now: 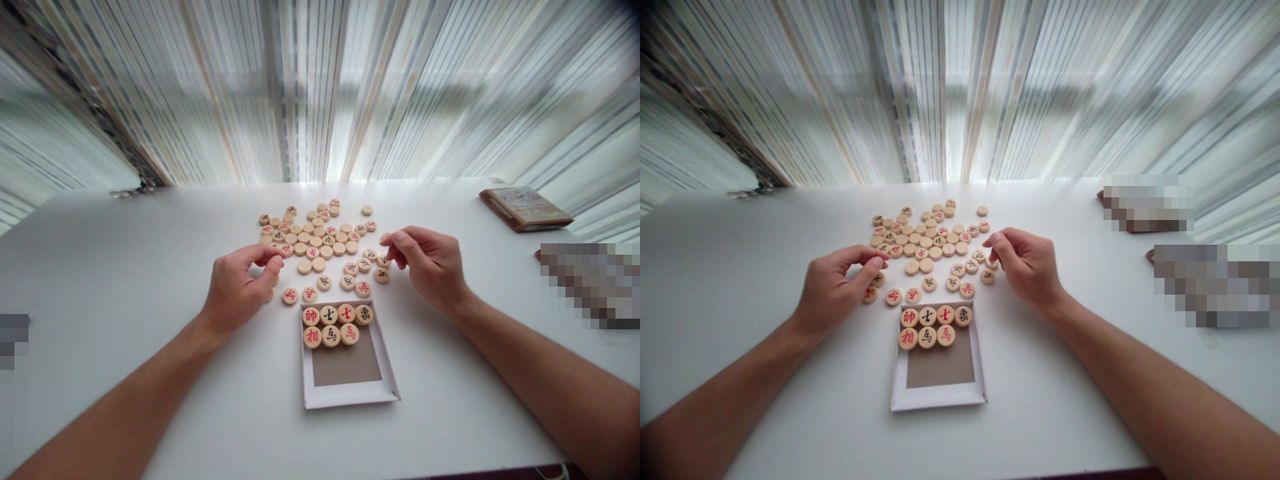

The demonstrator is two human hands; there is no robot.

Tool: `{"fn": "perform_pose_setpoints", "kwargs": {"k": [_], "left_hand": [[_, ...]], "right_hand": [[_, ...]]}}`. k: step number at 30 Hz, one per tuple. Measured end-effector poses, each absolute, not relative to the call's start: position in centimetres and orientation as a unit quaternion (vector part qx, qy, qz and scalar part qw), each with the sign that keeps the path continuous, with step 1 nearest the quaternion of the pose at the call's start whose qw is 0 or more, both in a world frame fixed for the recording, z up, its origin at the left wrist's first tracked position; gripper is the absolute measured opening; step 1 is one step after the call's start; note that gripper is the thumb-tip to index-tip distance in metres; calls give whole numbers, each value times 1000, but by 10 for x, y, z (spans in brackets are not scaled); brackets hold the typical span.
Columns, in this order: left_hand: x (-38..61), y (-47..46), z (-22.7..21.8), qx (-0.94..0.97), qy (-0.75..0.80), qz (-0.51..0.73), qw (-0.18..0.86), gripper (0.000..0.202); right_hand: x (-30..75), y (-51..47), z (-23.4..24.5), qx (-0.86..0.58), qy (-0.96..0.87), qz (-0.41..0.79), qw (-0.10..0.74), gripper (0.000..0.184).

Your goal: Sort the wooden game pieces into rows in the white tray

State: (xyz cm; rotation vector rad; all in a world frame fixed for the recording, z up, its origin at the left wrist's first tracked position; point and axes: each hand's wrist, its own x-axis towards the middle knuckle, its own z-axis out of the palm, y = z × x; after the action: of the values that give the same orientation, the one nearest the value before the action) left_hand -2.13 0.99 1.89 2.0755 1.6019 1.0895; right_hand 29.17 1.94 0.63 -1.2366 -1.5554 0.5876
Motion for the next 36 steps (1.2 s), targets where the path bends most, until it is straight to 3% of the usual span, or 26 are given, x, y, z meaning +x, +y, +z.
{"fn": "perform_pose_setpoints", "kwargs": {"k": [10,18,36], "left_hand": [[-17,6,19,779,497,366,110,22],[-14,5,16,841,421,332,77,22],[-16,6,17,837,428,331,83,22]], "right_hand": [[292,20,2,-528,-657,251,475,31],[280,24,9,-497,-752,146,408,21],[224,80,23,-485,-821,123,276,13]]}}
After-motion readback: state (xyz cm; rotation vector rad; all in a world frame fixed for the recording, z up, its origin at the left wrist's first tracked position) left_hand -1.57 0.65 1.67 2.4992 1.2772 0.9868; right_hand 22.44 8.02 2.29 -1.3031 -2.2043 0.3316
